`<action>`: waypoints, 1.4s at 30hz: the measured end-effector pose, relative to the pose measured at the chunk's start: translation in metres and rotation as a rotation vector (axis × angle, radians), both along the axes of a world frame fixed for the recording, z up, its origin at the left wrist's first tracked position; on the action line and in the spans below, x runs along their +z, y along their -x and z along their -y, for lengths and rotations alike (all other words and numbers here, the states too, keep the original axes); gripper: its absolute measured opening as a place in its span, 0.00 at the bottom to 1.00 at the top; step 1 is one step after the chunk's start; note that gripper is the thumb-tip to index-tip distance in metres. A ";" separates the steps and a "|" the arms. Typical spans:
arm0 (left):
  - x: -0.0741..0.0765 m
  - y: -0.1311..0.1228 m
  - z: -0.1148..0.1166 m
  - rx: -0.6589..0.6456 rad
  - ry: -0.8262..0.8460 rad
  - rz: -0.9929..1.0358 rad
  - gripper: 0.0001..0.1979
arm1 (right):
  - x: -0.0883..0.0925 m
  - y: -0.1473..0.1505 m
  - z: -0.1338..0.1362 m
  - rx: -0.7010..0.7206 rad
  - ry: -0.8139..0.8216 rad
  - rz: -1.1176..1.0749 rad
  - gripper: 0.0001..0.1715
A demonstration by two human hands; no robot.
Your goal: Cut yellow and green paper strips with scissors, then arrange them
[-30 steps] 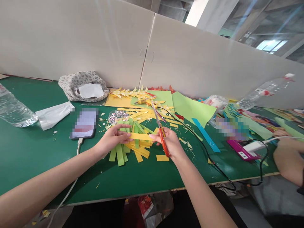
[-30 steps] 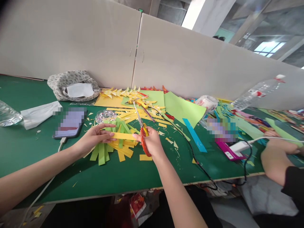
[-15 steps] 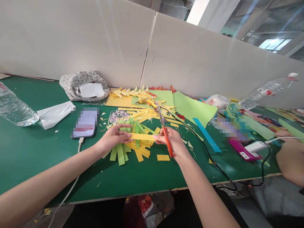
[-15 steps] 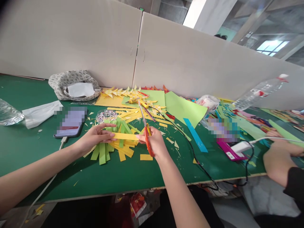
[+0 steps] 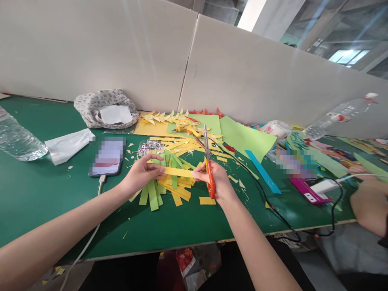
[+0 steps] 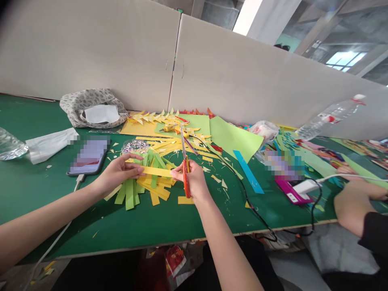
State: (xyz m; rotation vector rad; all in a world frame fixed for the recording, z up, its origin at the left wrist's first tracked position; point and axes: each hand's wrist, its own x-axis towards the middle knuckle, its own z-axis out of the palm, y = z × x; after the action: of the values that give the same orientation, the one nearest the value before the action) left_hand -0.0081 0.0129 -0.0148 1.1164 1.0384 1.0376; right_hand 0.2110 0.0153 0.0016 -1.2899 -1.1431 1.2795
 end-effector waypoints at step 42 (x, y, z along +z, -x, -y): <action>0.001 -0.008 0.005 -0.097 0.086 0.133 0.10 | -0.008 0.041 0.030 0.126 -0.117 0.202 0.17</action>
State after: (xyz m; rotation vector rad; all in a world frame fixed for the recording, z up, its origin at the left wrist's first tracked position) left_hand -0.0003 0.0075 -0.0139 1.0047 0.9060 0.9673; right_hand 0.1696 -0.0144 -0.0063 -1.2980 -1.4403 1.1730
